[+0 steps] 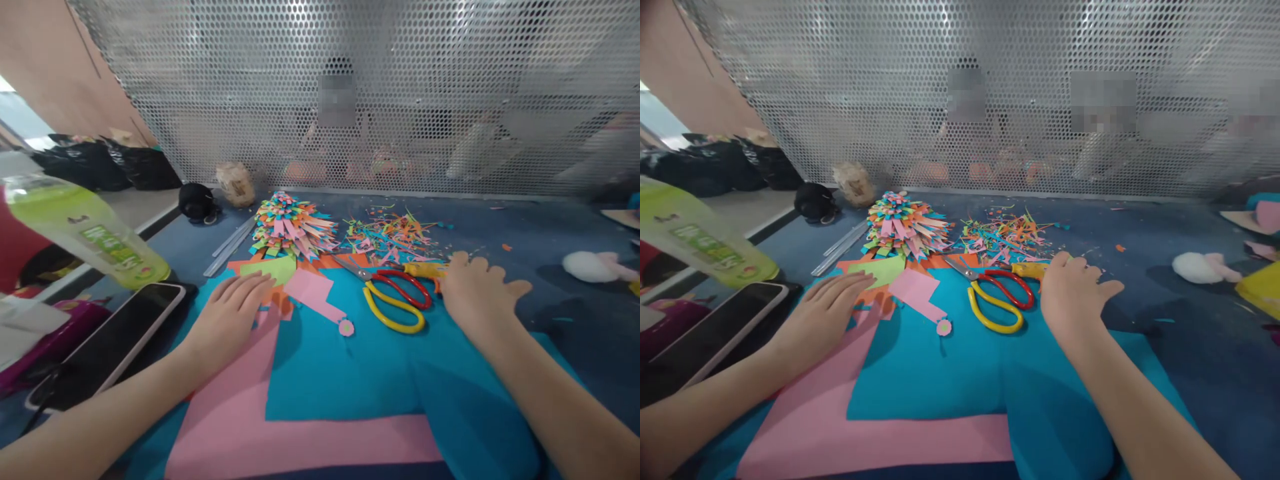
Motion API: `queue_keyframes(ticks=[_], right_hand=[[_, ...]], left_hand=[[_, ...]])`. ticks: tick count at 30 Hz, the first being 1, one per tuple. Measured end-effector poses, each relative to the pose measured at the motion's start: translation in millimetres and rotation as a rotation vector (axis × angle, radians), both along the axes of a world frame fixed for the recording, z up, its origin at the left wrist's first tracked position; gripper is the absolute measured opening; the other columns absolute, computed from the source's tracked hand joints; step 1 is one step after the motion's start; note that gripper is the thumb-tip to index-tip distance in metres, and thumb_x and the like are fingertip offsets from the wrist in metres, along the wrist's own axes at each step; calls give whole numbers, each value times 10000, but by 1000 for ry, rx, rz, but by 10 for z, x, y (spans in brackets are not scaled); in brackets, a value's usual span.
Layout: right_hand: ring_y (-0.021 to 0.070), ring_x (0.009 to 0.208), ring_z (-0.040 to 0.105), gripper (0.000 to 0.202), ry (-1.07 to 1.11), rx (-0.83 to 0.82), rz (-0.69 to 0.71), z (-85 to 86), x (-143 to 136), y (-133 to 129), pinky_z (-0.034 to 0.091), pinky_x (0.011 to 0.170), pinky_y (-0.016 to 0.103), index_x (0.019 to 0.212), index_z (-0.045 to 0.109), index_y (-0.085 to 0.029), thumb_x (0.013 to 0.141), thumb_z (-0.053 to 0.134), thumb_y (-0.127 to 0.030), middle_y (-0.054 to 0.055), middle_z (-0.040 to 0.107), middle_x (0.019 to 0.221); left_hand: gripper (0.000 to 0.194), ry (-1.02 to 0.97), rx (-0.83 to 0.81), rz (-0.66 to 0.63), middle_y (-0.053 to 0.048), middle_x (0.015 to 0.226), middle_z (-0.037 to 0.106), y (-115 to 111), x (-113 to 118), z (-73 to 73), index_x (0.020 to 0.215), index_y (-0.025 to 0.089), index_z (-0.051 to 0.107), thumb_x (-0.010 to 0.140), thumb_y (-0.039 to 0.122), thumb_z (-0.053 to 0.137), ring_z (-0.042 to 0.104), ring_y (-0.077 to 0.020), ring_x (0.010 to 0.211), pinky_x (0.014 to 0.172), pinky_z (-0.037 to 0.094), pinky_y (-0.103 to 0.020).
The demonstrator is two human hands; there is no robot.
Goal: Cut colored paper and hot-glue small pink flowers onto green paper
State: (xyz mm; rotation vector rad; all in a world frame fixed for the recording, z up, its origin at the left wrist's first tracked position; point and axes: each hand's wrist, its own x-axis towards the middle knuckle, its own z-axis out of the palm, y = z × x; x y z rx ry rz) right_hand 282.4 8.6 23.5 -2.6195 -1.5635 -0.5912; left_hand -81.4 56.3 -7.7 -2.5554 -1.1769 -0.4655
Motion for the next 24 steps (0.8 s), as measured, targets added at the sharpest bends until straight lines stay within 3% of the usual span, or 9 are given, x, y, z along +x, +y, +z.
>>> queue_keyframes(ticks=[5,11,18,24], right_hand=[[372,843,667,383,112,-129,-85,-104,152,92,465,642,479,1212,539,-70,887,342,-118,275,656,970],[398,885,671,411,160,-248,-5,-205,200,54,468,640,408,1220,517,5,831,418,-82,279,655,928],[387,818,676,485,98,-155,-47,-156,46,36,449,614,403,1305,442,-4,847,285,-23,279,646,905],[390,825,677,522,68,-38,-113,-68,46,27,424,636,406,1403,287,45,908,186,-85,346,557,1076]], left_hand=[[410,-5,5,-25,-142,1197,690,6,-48,-44,1214,176,609,854,111,426,633,-310,1152,989,492,-503],[436,43,-115,70,-168,1225,665,-6,-78,-29,1196,138,590,814,47,402,618,-344,1153,939,507,-524],[413,34,-188,66,-130,1209,682,-46,-30,-26,1170,153,615,842,68,379,635,-326,1122,904,523,-510],[390,33,-206,89,-115,1224,681,-59,-27,-23,1167,167,625,897,104,350,641,-297,1124,915,527,-491]])
